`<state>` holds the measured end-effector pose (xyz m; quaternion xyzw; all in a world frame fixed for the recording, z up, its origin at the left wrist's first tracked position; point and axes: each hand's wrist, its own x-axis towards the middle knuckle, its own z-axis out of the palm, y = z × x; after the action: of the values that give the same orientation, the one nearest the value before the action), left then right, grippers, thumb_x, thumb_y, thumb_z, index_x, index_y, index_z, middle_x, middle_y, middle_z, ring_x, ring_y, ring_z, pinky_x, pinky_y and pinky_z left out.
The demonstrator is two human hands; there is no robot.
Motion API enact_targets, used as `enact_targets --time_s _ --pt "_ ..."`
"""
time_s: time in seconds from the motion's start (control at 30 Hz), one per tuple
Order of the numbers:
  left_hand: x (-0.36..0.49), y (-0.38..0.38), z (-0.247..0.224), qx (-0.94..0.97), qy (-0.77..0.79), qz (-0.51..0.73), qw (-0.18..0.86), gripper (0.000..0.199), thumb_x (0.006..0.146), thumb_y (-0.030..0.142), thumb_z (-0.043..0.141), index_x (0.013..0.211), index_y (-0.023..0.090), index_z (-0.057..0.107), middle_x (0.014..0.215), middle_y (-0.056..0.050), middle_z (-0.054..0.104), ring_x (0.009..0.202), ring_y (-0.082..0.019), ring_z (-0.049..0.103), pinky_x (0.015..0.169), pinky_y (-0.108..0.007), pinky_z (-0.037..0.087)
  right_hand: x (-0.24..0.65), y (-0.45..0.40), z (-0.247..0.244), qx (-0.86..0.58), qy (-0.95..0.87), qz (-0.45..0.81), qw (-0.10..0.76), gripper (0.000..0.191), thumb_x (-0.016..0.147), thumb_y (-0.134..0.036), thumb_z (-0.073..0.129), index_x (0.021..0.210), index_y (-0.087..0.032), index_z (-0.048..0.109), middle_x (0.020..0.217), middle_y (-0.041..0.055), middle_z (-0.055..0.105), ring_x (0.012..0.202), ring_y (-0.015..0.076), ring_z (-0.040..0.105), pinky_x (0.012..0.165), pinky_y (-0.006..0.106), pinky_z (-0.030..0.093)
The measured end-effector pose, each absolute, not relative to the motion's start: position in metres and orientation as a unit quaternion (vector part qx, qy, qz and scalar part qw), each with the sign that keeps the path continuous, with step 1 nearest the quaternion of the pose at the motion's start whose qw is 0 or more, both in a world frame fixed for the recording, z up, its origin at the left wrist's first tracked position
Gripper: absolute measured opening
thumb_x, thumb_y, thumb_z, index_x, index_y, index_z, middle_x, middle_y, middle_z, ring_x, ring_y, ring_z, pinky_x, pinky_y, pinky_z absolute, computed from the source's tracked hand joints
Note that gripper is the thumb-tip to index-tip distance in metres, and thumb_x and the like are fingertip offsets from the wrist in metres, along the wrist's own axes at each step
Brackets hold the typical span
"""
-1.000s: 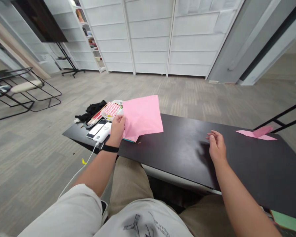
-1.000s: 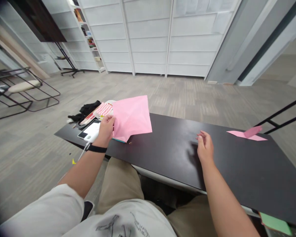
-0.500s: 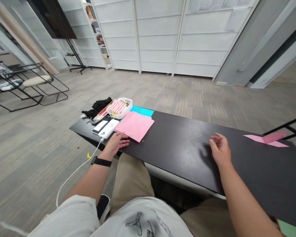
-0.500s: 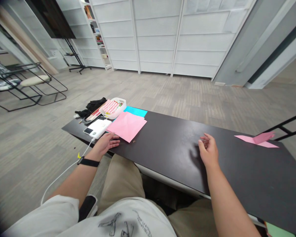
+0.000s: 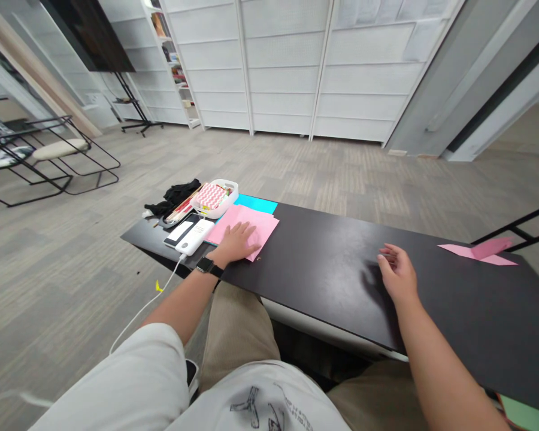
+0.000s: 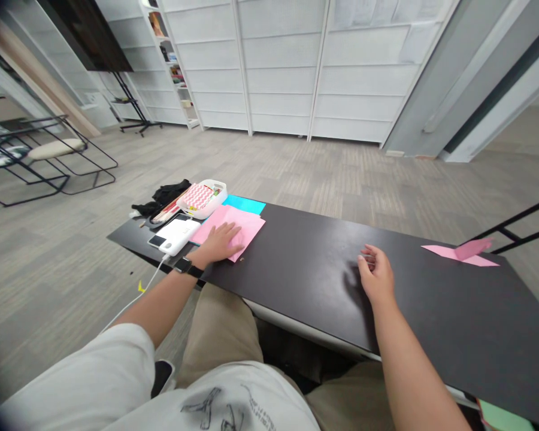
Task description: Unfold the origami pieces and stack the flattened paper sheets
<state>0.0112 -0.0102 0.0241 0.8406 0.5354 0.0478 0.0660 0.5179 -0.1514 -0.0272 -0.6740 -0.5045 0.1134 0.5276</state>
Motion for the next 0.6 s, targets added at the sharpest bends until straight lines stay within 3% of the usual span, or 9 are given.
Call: enact_targets --time_s 0.33,0.6 --pt "0.0128 -0.0015 0.0145 0.802 0.595 0.018 0.056 0.084 0.100 0.074 0.044 0.169 0.027 0.037 0.179 -0.015 0.028 0.164 -0.046 0.025 0.127 -0.077 0.018 0.5173 -0.1521 -0.0246 -0.685 -0.506 0.102 0.514 0.048 0.089 -0.046 0.068 0.132 -0.026 0.065 0.118 0.0113 0.073 0.092 0.0250 0.070 0.089 0.049 0.060" --pt "0.0103 -0.0028 0.0177 0.804 0.591 0.016 0.062 0.083 0.100 0.072 0.047 0.168 0.026 0.038 0.179 -0.015 0.027 0.165 -0.044 0.024 0.129 -0.076 0.018 0.5173 -0.1529 -0.0234 -0.683 -0.514 0.094 0.511 0.046 0.089 -0.046 0.067 0.131 -0.026 0.066 0.118 0.0118 0.073 0.091 0.0246 0.070 0.088 0.049 0.061"
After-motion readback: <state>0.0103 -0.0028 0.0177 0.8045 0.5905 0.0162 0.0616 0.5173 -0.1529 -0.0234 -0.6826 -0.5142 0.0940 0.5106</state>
